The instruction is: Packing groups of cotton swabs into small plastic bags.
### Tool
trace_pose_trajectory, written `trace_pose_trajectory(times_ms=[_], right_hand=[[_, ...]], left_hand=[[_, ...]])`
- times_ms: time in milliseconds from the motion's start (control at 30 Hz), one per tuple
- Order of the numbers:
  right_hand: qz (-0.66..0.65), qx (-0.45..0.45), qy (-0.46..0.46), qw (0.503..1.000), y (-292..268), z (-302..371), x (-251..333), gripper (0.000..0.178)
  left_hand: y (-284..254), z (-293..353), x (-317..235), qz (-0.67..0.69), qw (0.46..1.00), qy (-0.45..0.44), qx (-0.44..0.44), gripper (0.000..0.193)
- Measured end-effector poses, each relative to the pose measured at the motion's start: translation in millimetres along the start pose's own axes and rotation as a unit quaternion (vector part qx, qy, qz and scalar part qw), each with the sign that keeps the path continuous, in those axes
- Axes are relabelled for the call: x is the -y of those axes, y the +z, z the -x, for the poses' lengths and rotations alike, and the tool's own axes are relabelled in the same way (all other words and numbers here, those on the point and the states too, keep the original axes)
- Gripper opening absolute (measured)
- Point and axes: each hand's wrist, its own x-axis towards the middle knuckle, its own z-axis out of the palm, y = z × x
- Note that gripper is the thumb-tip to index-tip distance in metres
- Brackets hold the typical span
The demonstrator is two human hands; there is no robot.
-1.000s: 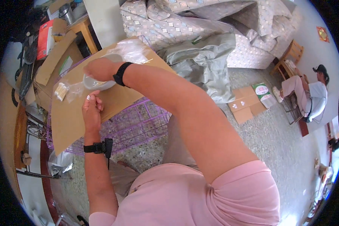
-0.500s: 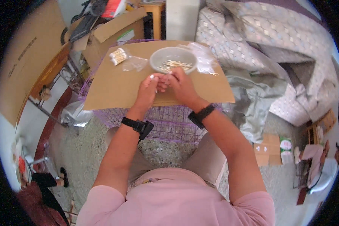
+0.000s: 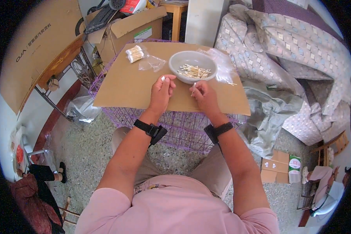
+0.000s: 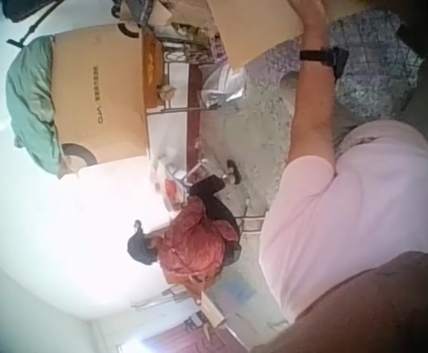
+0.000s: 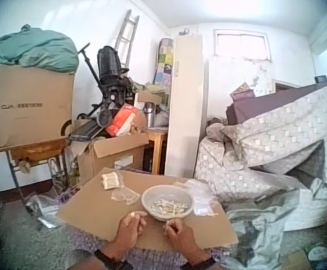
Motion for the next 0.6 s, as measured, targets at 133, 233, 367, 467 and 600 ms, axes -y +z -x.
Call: trace_pose_trajectory(times_ms=[133,233,367,467,600], right_hand=[[0.104,-0.009,-0.001,0.995,1.7,4.0,6.8,0.010],[0.124,-0.011,-0.042,0.991,2.4,6.4,9.0,0.012],[0.118,0.001,-0.028,0.993,2.2,6.4,13.3,0.011],[0.109,0.005,-0.040,0.993,1.1,7.5,15.5,0.011],[0.101,0.016,-0.052,0.993,0.3,6.9,15.7,0.011]], left_hand=[[2.1,1.3,-0.6,-0.052,0.998,-0.021,0.022,0.023],[-0.4,2.7,-2.6,-0.069,0.993,-0.046,0.084,0.020],[4.6,0.9,-2.0,-0.171,0.981,-0.011,0.094,0.018],[5.8,1.1,-3.1,-0.186,0.976,0.003,0.111,0.017],[5.2,0.4,-1.9,-0.197,0.973,-0.017,0.116,0.017]])
